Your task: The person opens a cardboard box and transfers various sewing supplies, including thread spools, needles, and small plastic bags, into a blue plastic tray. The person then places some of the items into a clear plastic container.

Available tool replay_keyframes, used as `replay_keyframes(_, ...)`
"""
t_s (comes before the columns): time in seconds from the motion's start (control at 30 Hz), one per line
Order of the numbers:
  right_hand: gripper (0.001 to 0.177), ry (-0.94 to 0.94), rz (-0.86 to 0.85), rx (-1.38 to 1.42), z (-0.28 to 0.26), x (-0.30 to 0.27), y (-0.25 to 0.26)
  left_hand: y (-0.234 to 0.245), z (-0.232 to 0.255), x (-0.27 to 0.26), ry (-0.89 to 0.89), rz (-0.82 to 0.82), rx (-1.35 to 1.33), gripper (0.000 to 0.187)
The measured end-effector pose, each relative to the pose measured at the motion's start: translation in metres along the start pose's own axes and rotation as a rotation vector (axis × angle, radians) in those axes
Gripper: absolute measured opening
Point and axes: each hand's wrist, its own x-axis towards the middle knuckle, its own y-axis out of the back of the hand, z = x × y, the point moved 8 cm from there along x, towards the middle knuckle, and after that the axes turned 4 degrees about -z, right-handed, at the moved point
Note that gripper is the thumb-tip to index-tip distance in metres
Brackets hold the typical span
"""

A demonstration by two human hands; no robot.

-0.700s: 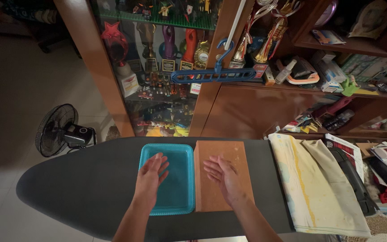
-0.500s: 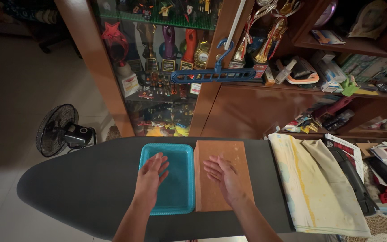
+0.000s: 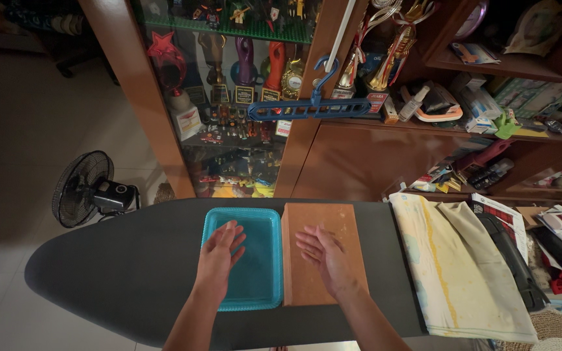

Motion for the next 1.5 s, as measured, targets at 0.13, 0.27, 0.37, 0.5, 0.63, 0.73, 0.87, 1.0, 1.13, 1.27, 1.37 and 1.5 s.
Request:
replay_keyframes(0.13,0.059,0.004,-0.005,0.007,0.0,-0.001,-0.001,0.001,-0.001,0.0,0.001,0.0,-0.011,0.05)
replay_keyframes(0.27,0.059,-0.002,-0.002,-0.001,-0.001,-0.002,-0.001,0.0,-0.002,0.001,-0.001,-0.005,-0.01,0.05)
replay_keyframes(0.37,0.059,-0.007,-0.004,0.018,0.001,0.0,0.001,0.0,-0.002,0.001,-0.009,-0.01,-0.014,0.049)
replay_keyframes(0.5,0.058,0.036,-0.017,0.005,0.002,0.005,0.004,0.0,-0.003,0.004,-0.003,-0.002,0.009,0.05)
replay_keyframes(0.63,0.056,-0.004,0.005,0.01,0.006,0.008,0.012,0.0,-0.007,0.009,0.003,-0.011,-0.01,0.049)
replay_keyframes(0.73,0.055,0.0,0.017,-0.011,0.007,0.007,0.019,-0.002,-0.015,0.013,0.015,-0.015,0.006,0.047)
replay_keyframes(0.87,0.048,0.046,0.063,-0.071,0.006,0.01,0.04,-0.012,-0.028,0.022,0.057,-0.024,0.044,0.05)
replay_keyframes(1.0,0.041,0.159,0.144,-0.188,0.0,0.012,0.065,-0.029,-0.049,0.034,0.057,-0.095,0.102,0.057)
replay_keyframes(1.13,0.041,0.158,0.386,-0.388,-0.003,0.005,0.096,-0.048,-0.076,0.046,0.057,-0.148,0.157,0.057)
replay_keyframes(1.27,0.042,0.255,0.454,-0.573,-0.008,0.001,0.124,-0.065,-0.091,0.051,0.072,-0.171,0.253,0.059)
replay_keyframes(1.37,0.046,0.339,0.542,-0.683,0.004,0.005,0.149,-0.072,-0.097,0.049,0.065,-0.163,0.344,0.069)
replay_keyframes(1.5,0.053,0.069,0.596,-0.747,0.044,0.026,0.186,-0.08,-0.108,0.039,0.222,-0.196,0.5,0.084)
